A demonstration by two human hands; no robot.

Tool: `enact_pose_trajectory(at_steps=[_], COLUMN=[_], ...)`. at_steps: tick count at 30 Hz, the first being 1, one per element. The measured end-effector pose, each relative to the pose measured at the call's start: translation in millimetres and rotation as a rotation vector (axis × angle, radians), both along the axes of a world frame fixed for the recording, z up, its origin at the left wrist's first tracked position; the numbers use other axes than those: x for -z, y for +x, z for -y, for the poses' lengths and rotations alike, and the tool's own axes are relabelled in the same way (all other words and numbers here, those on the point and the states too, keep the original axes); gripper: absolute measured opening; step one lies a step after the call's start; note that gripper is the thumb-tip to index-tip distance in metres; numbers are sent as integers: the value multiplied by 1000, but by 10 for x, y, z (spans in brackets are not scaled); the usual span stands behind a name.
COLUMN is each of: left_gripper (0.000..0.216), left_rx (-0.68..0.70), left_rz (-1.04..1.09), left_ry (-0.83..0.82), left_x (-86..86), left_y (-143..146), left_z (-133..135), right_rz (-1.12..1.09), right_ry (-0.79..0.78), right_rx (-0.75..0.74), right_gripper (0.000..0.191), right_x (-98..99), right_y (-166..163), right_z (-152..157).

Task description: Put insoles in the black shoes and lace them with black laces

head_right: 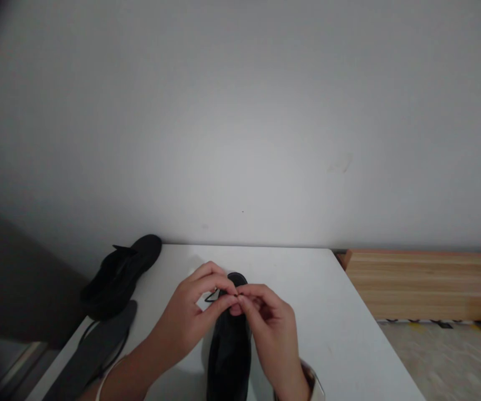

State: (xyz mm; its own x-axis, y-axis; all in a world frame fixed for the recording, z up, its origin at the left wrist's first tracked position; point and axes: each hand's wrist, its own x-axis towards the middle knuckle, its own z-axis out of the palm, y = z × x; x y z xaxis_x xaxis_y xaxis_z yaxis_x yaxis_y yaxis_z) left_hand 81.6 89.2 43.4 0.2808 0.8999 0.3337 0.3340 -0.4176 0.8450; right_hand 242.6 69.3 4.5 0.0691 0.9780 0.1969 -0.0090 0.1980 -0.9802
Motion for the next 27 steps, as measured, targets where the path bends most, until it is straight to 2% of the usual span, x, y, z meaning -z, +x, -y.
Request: enact_pose_trajectory(at_steps=[6, 9, 12, 14, 16, 19, 21, 24, 27], left_gripper=[8, 10, 9, 10, 3, 7, 27, 36, 35], left_rx=[-58, -40, -57, -89, -47, 168, 259, 272, 249], left_rz=[96, 117, 149, 161, 99, -191, -350, -423, -428], left_ry=[77, 73, 44, 20, 12, 46, 70, 94, 114], left_x=[-61, -43, 19, 123, 292, 623, 833, 1044, 1148], left_y=[-27, -44, -69, -79, -69, -9, 43, 90, 93], left_z=[44, 29, 56, 125, 232, 416, 518, 600, 608], right_rz=[-147, -119, -39, 29, 111, 241, 303, 342, 347], right_ry=[-100, -165, -149, -71, 27, 175, 278, 417, 517], right_rx=[-121, -192, -219, -202, -156, -74, -36, 3, 71], right_gripper=[19, 25, 29, 27, 22, 15, 10, 7, 10], right_x=[-170, -216, -265, -306, -367, -518, -661, -877, -945], right_y=[-5, 12, 47, 72, 93, 103, 100, 141, 325], right_z=[-35, -38, -25, -17, -6, 40, 109, 260, 390])
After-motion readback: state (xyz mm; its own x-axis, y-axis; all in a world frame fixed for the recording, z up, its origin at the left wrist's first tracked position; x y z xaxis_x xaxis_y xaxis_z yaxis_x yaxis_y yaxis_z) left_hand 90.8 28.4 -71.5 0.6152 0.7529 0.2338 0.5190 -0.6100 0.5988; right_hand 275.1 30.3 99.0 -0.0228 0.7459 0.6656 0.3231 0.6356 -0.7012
